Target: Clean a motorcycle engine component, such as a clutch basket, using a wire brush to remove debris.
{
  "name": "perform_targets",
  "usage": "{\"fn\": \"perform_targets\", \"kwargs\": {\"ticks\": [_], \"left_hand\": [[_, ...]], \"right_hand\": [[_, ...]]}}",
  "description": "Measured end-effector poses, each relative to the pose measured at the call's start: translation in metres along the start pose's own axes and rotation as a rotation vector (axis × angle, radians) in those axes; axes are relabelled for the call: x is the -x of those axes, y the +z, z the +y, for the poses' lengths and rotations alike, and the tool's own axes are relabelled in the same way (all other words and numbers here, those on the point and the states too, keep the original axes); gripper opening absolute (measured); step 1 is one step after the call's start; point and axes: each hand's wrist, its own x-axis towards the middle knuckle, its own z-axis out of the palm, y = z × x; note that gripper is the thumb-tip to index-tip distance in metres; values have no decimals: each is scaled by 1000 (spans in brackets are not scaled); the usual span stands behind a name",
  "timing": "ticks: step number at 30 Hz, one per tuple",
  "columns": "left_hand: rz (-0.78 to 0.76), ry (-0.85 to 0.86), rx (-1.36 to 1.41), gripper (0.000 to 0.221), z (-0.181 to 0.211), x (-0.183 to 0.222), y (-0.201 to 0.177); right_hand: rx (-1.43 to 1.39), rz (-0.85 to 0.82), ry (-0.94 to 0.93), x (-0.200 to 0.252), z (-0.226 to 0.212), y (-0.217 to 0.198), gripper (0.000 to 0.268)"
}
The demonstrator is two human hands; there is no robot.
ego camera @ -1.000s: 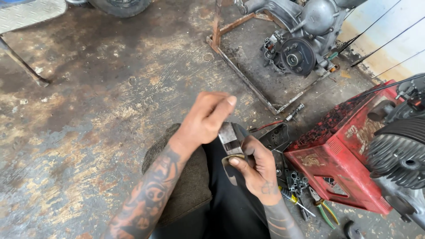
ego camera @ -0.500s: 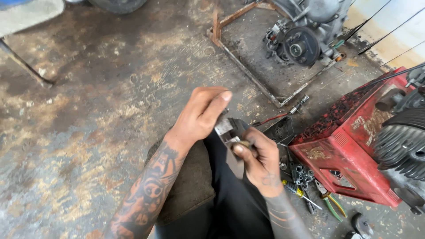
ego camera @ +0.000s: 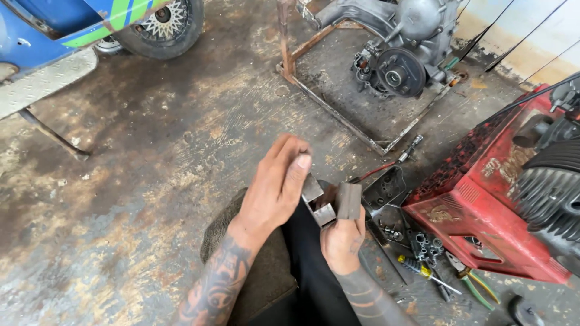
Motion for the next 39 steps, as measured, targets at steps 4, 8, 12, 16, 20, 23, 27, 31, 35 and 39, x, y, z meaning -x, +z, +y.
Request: {"fn": "perform_targets", "kwargs": {"ticks": [4,8,12,16,20,23,27,31,35,39], "left_hand": [[-79,88,54,35,-8,3,10],[-232,119,-64,82,-20,8,18],[-271,82,-169,115,-22,12,18],[-267,62,-166,113,-21,13,17],[-255,116,-90,102,-24,16,16],[-252,124,-62,94,-24,16,14],[-251,95,9,79,-22,15,11],[-251,76,12,75,-23,16,9],[-257,84,45,67,-23,15,8],[-218,97,-51,82,-19,15,10]], "right_hand": [[46,142,46,-8,12,-12,32],[-163,242,147,-11,35,-36,43],[-203,207,170,-8,40,-39,41],[-149,234,118,-2,53,-48,26],[-164,230,59,3,65,-56,30],[-194,191,28,3,68,-58,34],[-268,121,2,3,64,-54,34],[-315,126,30,2,53,-43,21],[-302,162,28,2,54,-45,26],[-221,181,7,2,67,-60,41]]}}
